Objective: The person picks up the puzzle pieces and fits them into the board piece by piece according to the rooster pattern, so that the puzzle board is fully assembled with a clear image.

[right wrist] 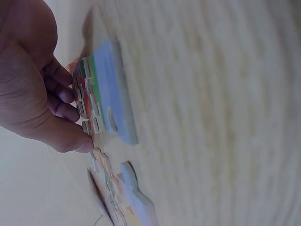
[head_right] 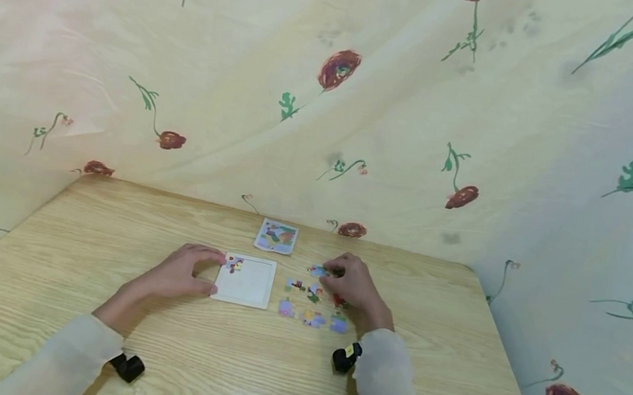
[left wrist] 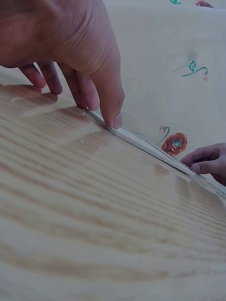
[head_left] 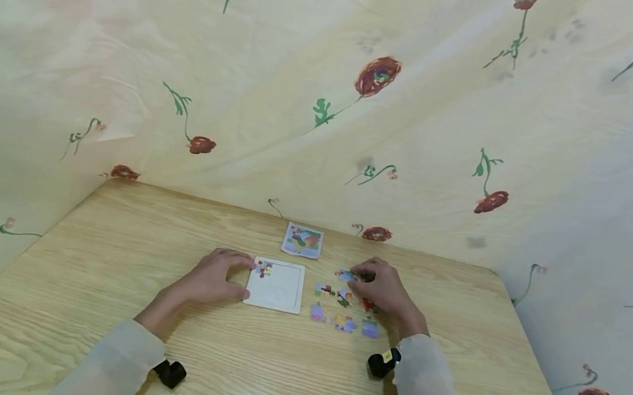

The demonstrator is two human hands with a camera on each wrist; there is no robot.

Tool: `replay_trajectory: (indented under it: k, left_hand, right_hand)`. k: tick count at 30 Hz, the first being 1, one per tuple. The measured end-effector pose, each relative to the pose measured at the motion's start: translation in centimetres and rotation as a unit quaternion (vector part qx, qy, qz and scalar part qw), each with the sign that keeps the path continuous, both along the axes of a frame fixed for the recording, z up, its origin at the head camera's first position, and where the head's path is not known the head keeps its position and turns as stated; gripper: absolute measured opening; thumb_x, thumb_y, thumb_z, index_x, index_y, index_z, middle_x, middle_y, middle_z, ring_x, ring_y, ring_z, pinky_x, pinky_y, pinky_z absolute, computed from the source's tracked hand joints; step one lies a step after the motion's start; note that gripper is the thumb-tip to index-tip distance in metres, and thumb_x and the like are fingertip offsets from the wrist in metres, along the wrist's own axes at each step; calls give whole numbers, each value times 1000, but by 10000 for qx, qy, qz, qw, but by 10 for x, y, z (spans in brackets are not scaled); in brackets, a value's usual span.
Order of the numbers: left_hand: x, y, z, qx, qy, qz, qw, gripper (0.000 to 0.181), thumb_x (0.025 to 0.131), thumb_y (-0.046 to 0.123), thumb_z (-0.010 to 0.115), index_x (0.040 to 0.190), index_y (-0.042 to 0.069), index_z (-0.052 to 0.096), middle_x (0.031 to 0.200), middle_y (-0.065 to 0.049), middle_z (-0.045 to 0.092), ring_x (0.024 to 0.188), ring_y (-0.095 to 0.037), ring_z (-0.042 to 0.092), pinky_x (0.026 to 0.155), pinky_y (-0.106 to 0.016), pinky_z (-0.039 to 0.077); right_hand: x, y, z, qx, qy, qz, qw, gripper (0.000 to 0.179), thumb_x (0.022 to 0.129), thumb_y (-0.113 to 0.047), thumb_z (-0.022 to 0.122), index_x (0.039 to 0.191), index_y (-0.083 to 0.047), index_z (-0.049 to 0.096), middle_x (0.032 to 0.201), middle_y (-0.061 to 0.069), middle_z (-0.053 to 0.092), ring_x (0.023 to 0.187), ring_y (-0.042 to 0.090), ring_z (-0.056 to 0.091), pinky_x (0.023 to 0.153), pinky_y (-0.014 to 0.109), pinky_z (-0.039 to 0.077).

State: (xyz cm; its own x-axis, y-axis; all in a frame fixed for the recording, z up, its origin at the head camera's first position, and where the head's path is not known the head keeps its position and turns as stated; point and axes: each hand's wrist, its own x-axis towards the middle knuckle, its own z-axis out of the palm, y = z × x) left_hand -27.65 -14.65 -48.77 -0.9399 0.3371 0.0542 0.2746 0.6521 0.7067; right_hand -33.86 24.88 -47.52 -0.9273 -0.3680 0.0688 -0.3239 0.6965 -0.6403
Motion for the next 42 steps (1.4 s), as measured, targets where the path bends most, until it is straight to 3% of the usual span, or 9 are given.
replay_trajectory:
  k: [8, 27, 42]
  left_hand:
    - [-1, 1, 1, 6, -1, -27, 10000, 53, 84, 32, 82, 134, 22, 67, 151, -4, 57, 148, -36, 37, 118, -68, 29]
    - [-2, 0, 2, 50, -33, -14, 10000, 52, 84, 31, 82, 133, 20, 67, 152, -5, 56, 149, -37, 35, 119, -70, 24]
    - [0, -1, -1, 64, -8, -34, 10000, 52, 85, 30, 83, 133, 19, 68, 152, -6, 56, 149, -38, 36, 119, -69, 26]
  right_hand:
    - [-1, 1, 1, -86, -41, 9, 10000, 27, 94, -22, 75, 118, -9, 76, 115, 9, 65, 107, 28, 62, 92, 47, 56]
    - [0, -16, 5, -115, 544, -33, 9984, 25, 92, -20, 79, 113, -7, 78, 113, 11, 67, 106, 31, 63, 86, 46, 57]
    - [8, -52, 9, -252, 240, 80, 9994, 25, 92, -22, 78, 114, -8, 78, 116, 9, 66, 113, 30, 63, 94, 47, 57]
